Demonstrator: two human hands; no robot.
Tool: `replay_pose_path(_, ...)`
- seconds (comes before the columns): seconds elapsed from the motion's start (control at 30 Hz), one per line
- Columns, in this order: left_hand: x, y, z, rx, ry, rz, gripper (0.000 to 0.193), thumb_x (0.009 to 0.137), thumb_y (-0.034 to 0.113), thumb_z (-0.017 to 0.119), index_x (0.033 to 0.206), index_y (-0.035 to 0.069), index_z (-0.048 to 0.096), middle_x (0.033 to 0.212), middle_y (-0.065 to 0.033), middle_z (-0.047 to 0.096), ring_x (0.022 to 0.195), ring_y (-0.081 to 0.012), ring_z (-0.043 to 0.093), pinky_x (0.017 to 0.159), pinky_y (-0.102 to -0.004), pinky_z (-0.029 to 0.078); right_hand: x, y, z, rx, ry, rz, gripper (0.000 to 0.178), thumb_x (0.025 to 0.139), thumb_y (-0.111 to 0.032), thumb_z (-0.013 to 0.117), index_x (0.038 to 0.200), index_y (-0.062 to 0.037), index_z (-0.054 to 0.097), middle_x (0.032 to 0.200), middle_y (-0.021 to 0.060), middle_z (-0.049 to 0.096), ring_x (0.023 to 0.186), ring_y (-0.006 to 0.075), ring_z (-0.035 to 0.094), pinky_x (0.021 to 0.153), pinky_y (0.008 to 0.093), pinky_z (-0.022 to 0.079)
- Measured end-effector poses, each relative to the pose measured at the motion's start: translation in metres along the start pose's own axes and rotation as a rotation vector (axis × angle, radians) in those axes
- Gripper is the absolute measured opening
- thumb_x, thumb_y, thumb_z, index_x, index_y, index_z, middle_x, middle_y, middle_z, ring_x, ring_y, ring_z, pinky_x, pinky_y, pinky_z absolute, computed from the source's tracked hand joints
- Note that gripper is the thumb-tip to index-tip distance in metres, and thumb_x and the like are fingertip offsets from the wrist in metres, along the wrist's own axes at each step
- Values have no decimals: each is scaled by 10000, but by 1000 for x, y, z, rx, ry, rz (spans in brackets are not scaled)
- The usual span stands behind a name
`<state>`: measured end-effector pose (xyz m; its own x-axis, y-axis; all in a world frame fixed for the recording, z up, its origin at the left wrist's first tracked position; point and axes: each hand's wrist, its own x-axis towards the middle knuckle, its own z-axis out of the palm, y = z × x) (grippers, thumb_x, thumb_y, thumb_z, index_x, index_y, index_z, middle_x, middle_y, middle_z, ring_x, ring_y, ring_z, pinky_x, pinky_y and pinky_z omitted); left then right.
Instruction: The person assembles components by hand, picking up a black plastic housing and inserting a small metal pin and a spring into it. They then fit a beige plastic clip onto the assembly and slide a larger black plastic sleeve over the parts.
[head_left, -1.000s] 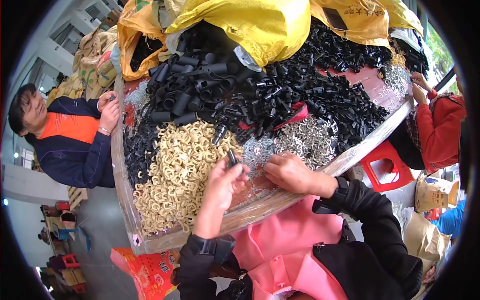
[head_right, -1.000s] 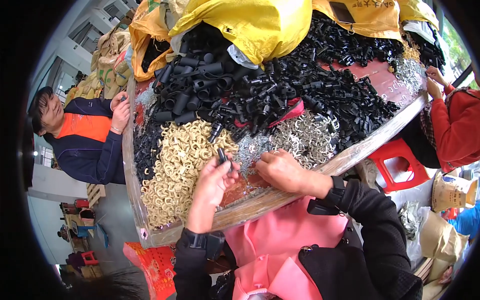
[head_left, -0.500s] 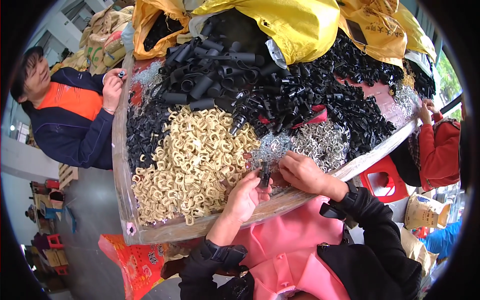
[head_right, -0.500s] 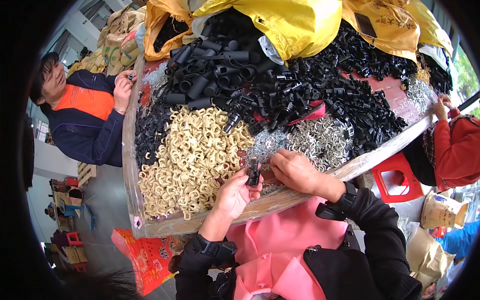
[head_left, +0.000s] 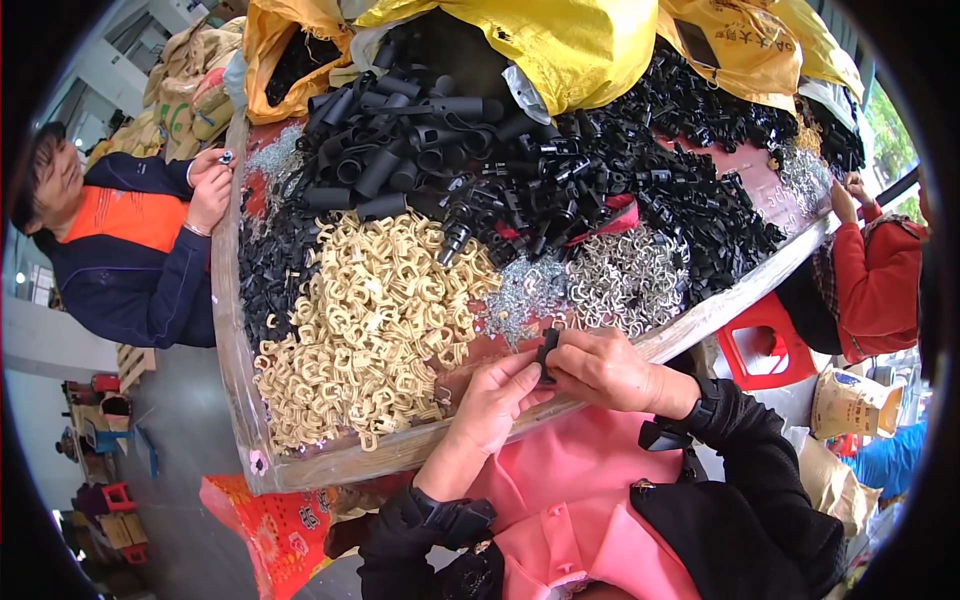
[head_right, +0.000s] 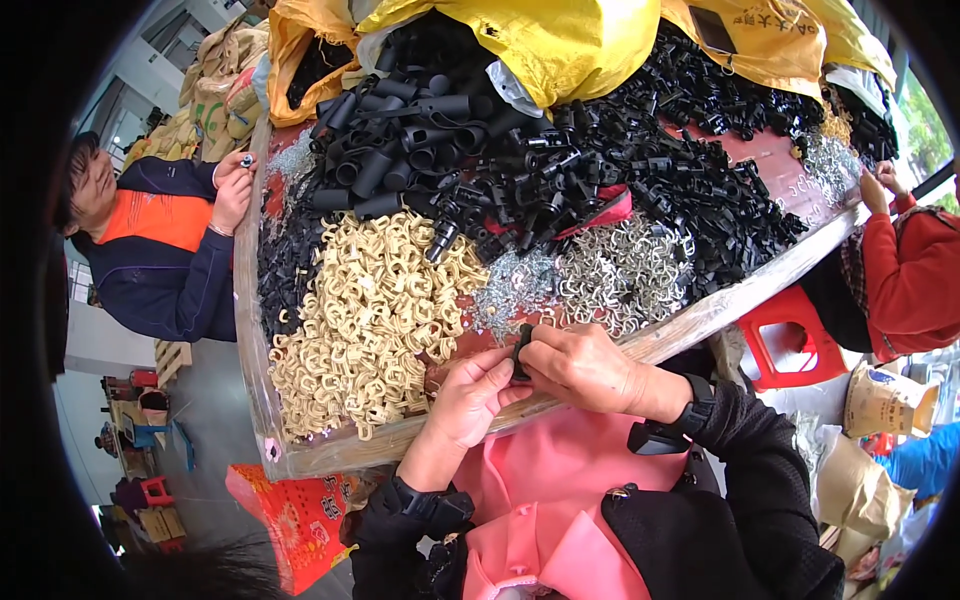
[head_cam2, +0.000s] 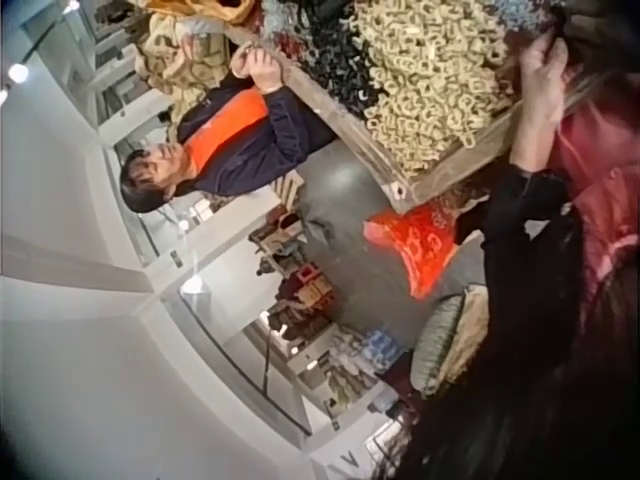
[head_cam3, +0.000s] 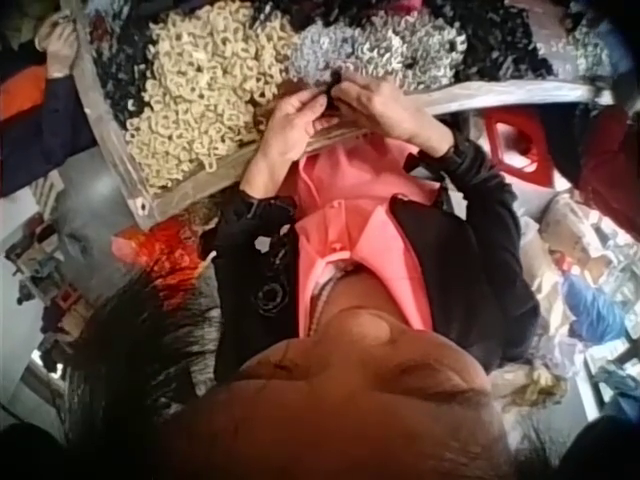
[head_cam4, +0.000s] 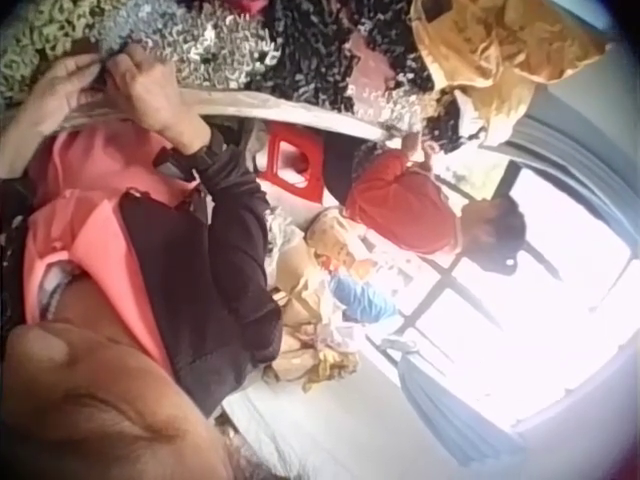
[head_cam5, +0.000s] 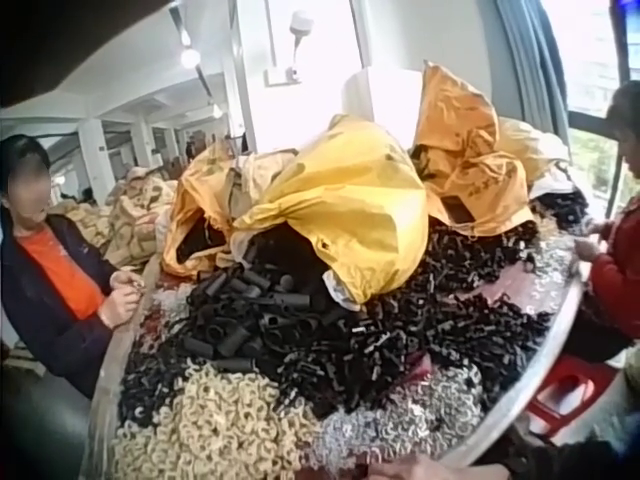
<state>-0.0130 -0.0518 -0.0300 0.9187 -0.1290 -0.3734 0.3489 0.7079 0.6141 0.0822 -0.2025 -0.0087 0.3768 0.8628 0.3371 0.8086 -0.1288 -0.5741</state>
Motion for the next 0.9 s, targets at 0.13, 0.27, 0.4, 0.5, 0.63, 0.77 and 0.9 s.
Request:
replay_pose_path(0.13,0,-3,-1,62,16,-5,286,843,112,486,1095,-25,476,1004,-93,544,872,-162,555,775,-293,470,-1,-1,3,42,35,45,133,656,-51,589,758,-39,505,680,75,496,549,252,533,470,340,437)
replay_pose_path(0.27,-3,-6,-1,76,26,-27,285,839,105,490,1093,-24,481,1005,-92,546,873,-157,554,768,-285,470,-1,-5,0,119,26,80,105,652,-51,595,725,-40,520,666,71,503,560,252,539,479,338,438)
replay_pose_path(0.4,-4,-4,2,63,51,-79,303,834,102,506,1109,-22,477,984,-56,557,839,-116,549,750,-246,457,-2,-6,0,186,9,126,89,650,-48,602,712,-40,539,659,72,507,564,254,540,488,336,439)
replay_pose_path(0.5,-1,-2,-2,-7,-17,-115,292,831,104,509,1096,-18,484,993,-73,559,846,-140,560,748,-244,460,-1,-4,-1,265,38,133,88,651,-45,604,718,-39,548,660,74,508,564,252,538,491,332,439)
replay_pose_path(0.63,1,-1,-5,-150,-64,-141,257,838,106,488,1059,-24,492,1005,-137,554,875,-203,571,750,-273,477,-3,7,-10,279,140,111,86,665,-19,614,731,-39,564,642,70,504,547,228,525,477,311,425)
replay_pose_path(0.77,-1,0,-10,-228,-65,-162,261,837,112,488,1061,-22,486,1013,-155,551,896,-223,568,741,-264,480,-18,29,-38,-1,118,374,80,673,-47,625,738,-48,579,706,70,522,616,212,535,550,298,422)
replay_pose_path(0.9,3,2,-5,-244,-117,-201,272,833,117,496,1067,-20,480,1013,-151,551,886,-211,568,743,-260,479,-31,45,-59,-615,12,340,129,676,-120,636,786,-68,593,806,71,524,746,211,527,659,318,398)
